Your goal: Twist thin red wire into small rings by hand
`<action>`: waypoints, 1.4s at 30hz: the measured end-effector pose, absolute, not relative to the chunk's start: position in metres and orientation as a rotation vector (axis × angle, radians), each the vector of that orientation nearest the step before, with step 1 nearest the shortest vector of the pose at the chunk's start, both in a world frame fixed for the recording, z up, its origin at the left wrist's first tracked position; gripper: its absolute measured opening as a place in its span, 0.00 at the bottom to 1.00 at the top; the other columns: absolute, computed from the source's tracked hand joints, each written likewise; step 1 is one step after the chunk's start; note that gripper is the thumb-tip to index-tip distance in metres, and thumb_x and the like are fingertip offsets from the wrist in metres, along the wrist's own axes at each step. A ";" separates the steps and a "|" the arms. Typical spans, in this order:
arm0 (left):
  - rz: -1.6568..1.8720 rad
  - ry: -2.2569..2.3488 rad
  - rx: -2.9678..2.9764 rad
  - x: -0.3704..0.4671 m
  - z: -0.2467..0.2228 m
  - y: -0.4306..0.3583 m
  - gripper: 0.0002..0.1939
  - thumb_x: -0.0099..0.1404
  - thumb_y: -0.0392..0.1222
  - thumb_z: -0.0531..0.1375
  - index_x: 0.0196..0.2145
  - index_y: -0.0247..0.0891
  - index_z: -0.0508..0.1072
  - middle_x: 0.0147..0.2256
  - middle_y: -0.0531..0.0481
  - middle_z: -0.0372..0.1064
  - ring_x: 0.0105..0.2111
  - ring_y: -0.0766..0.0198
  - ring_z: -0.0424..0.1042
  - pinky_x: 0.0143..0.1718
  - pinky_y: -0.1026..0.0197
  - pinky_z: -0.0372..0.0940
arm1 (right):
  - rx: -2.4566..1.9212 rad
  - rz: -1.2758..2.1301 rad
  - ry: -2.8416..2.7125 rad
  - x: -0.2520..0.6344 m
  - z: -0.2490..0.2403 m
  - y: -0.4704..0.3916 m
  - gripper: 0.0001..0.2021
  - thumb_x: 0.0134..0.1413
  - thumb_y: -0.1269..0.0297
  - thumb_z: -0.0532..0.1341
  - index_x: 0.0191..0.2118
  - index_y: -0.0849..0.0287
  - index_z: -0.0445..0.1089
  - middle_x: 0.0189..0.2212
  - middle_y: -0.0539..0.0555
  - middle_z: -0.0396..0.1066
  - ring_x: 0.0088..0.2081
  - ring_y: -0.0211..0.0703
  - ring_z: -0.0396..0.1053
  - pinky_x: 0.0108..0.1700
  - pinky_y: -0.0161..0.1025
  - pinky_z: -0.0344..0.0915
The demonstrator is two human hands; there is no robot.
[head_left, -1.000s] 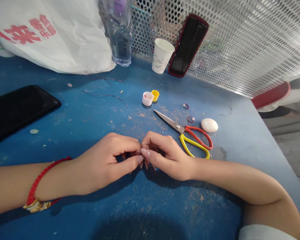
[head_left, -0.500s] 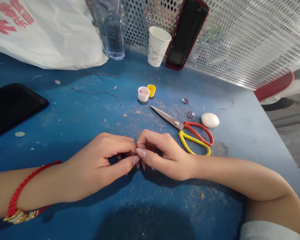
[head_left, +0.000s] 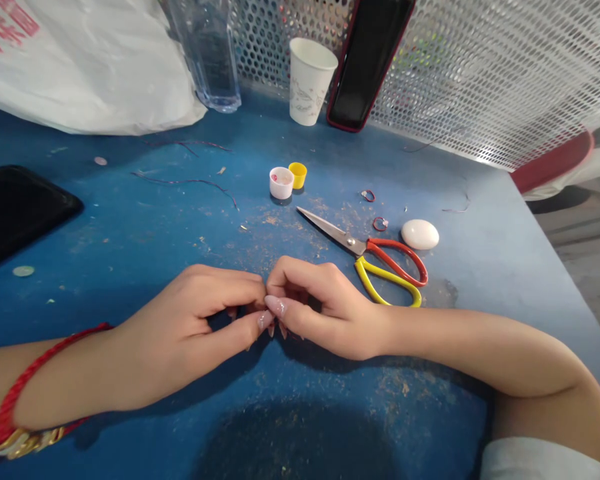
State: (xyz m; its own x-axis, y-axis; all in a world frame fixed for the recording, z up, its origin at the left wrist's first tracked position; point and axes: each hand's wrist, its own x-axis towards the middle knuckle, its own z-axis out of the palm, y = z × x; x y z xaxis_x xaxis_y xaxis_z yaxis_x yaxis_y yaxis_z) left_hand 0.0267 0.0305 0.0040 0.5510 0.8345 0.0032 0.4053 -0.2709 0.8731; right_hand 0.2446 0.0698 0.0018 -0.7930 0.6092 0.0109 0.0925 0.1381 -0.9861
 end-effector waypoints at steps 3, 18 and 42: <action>0.585 1.016 1.890 0.026 0.003 0.030 0.20 0.76 0.40 0.53 0.25 0.37 0.71 0.25 0.58 0.65 0.26 0.70 0.63 0.30 0.66 0.58 | -0.662 1.679 -2.014 0.245 0.001 0.070 0.11 0.69 0.61 0.64 0.37 0.56 0.62 0.26 0.45 0.66 0.27 0.34 0.60 0.32 0.32 0.57; 0.597 1.033 1.888 0.025 0.004 0.029 0.19 0.76 0.39 0.54 0.26 0.39 0.72 0.24 0.58 0.67 0.26 0.69 0.65 0.30 0.66 0.59 | -0.670 1.695 -2.020 0.244 0.001 0.071 0.10 0.68 0.62 0.63 0.37 0.55 0.61 0.26 0.44 0.65 0.28 0.34 0.59 0.32 0.33 0.58; 0.623 1.050 1.900 0.024 0.003 0.029 0.19 0.75 0.40 0.57 0.24 0.39 0.73 0.23 0.58 0.67 0.23 0.70 0.65 0.28 0.68 0.60 | -0.651 1.674 -2.043 0.245 0.002 0.070 0.08 0.69 0.65 0.60 0.37 0.54 0.60 0.26 0.44 0.64 0.28 0.33 0.58 0.31 0.32 0.57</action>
State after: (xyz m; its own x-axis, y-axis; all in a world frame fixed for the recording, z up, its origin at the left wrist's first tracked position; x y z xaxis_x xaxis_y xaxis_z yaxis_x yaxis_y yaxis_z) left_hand 0.0236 0.0290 0.0030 0.5225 0.8524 0.0205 0.4260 -0.2818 0.8598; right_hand 0.2447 0.0704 0.0016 -0.8030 0.5954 0.0252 0.0923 0.1660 -0.9818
